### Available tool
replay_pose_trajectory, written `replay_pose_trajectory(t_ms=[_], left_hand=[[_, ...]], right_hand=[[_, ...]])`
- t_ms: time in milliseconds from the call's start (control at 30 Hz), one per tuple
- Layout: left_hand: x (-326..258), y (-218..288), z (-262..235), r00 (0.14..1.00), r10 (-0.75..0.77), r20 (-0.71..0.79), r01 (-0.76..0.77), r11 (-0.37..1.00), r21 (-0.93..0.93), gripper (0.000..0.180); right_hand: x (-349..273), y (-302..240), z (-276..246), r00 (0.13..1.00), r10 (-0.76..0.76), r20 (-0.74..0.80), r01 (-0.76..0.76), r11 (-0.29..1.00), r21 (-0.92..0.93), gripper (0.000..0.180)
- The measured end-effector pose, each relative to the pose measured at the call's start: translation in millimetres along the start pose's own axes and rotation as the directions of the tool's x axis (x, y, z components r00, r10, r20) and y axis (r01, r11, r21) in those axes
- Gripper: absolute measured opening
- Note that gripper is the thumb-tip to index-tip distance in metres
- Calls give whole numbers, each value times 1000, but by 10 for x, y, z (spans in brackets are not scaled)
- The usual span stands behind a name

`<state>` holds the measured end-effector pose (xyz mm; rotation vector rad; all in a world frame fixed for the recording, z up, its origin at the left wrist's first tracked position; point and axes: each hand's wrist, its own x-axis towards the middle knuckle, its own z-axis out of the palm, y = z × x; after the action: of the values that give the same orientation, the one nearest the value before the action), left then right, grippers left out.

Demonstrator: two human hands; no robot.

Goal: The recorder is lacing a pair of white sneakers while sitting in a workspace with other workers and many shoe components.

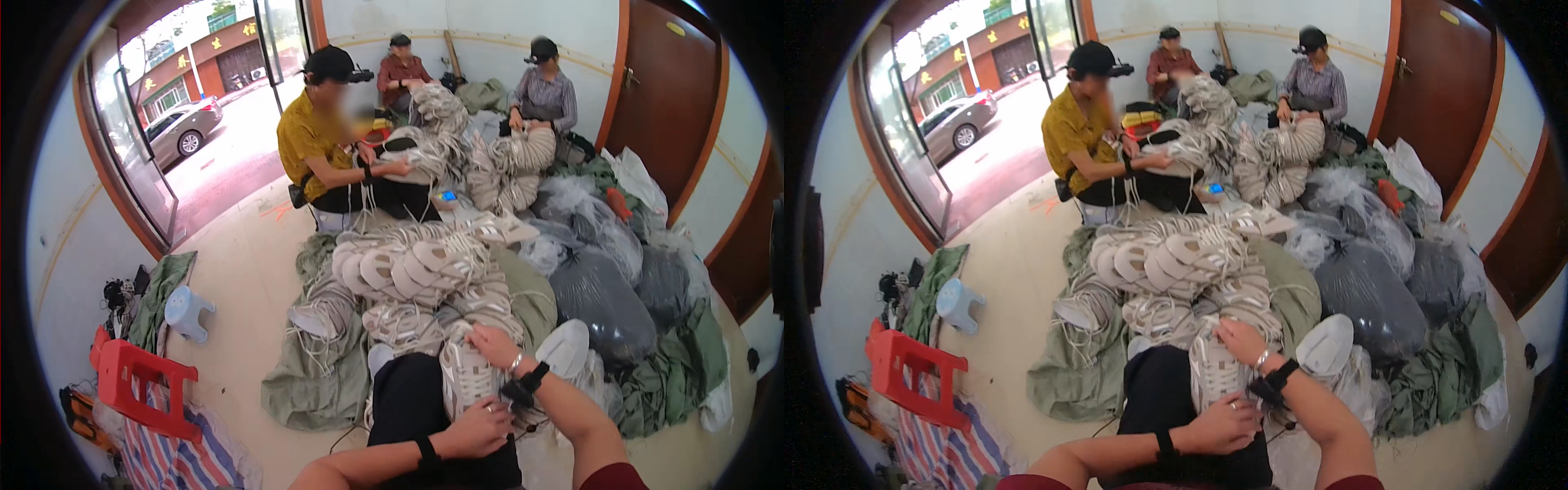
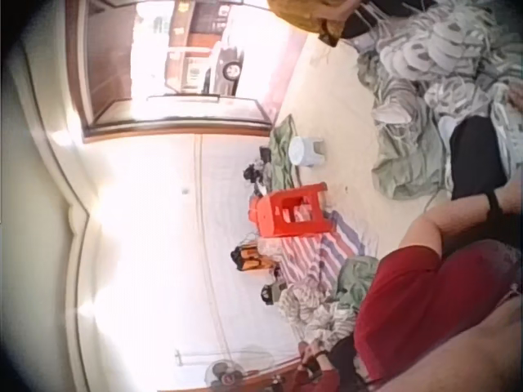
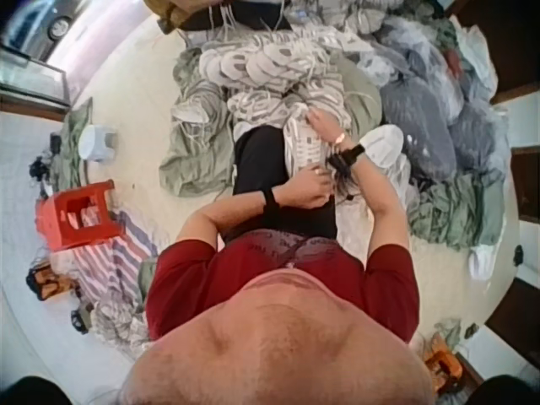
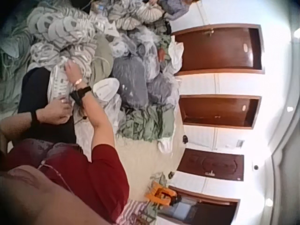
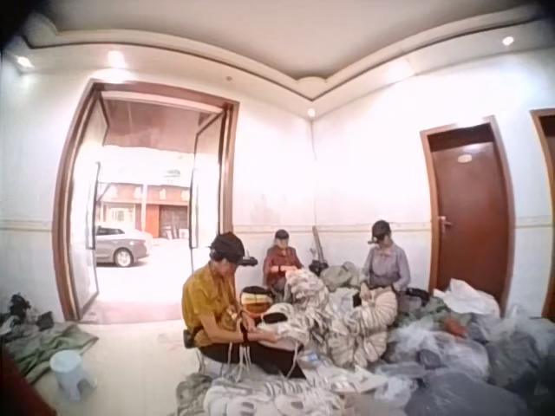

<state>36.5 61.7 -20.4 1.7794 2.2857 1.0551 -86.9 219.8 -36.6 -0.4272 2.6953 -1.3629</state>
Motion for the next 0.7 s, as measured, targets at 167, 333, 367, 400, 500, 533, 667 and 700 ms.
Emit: replay_pose_trajectory(t_ms=[167,333,367,400,500,533,667,700], left_hand=[[-112,-175,-511,915,-329,-234,204,877,-435,21],[-343,-468,-978,729,-547,-412,451,836,-311,20],[-340,-481,-1012,698,-599,-392,505,800,-324,20],[-331,-516,-1002,716,-559,-418,492,829,-267,19],[-242,-635,-950,773,-483,-412,487,867,-103,17],[-203,-633,-915,777,-474,-414,476,873,-106,15],[-117,-628,-856,845,-402,-352,422,907,-22,15],[-104,-638,-849,844,-406,-349,424,905,-27,15]], right_hand=[[146,-44,-338,990,3,140,-22,990,136,28],[90,-339,-559,973,-205,-109,216,972,94,32],[56,-363,-568,978,-179,-107,191,976,108,32],[29,-386,-582,974,-194,-118,208,971,122,31],[-69,-494,-567,944,-267,-195,292,949,115,28],[-151,-614,-594,993,-69,-93,97,932,348,28],[-336,-746,-559,995,73,75,-103,791,603,28],[-358,-766,-562,994,73,85,-109,799,591,28]])
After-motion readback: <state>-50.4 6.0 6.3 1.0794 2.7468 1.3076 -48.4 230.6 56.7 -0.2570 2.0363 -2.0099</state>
